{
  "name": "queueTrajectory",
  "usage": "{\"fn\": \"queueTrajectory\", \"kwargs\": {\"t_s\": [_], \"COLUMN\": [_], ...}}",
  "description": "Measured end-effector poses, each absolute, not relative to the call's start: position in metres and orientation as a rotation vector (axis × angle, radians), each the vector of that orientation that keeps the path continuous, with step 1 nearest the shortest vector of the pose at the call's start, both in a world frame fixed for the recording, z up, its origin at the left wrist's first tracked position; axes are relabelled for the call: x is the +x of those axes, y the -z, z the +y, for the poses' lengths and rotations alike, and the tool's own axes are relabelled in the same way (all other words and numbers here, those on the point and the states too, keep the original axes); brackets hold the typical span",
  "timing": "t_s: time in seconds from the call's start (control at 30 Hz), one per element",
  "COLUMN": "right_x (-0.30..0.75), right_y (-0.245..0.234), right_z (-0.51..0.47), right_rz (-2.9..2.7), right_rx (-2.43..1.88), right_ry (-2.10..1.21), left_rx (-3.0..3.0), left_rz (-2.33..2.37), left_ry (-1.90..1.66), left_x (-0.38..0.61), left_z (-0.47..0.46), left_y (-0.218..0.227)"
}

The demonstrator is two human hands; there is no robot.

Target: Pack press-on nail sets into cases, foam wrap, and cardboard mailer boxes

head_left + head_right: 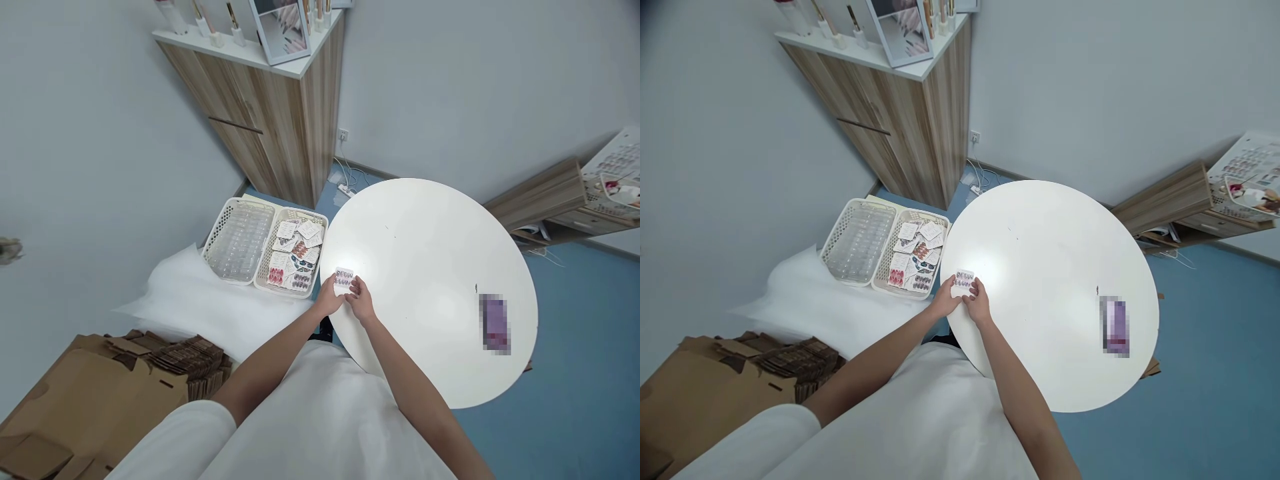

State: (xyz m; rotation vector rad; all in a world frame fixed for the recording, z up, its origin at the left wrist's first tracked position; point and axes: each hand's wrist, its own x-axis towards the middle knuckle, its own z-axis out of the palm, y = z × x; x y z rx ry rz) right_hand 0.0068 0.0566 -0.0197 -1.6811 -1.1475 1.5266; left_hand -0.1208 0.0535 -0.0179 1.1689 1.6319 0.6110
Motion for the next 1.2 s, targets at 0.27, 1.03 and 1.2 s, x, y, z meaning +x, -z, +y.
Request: {"fn": "queueTrajectory", "kwargs": {"t_s": [0.27, 1.03, 1.2], "right_x": [0.008, 0.058, 0.043], "right_y": [0.023, 0.030, 0.013], "right_z": [0.060, 0.027, 0.023], "right_rz": [-1.177, -1.522, -1.733], "right_rx": [-1.665, -1.541, -1.675], "right_ry": [-1.543, -1.522, -1.239], "left_rx": [1.155, 0.983, 0.867], "left_rz": [1.600, 1.884, 1.947], "left_ry": [-0.636, -0.735, -0.787], "left_x": [-0.124, -0.145, -0.172], "left_z": [0.055, -0.078, -0.106], "left_y": [0.018, 0.006, -0.001]}}
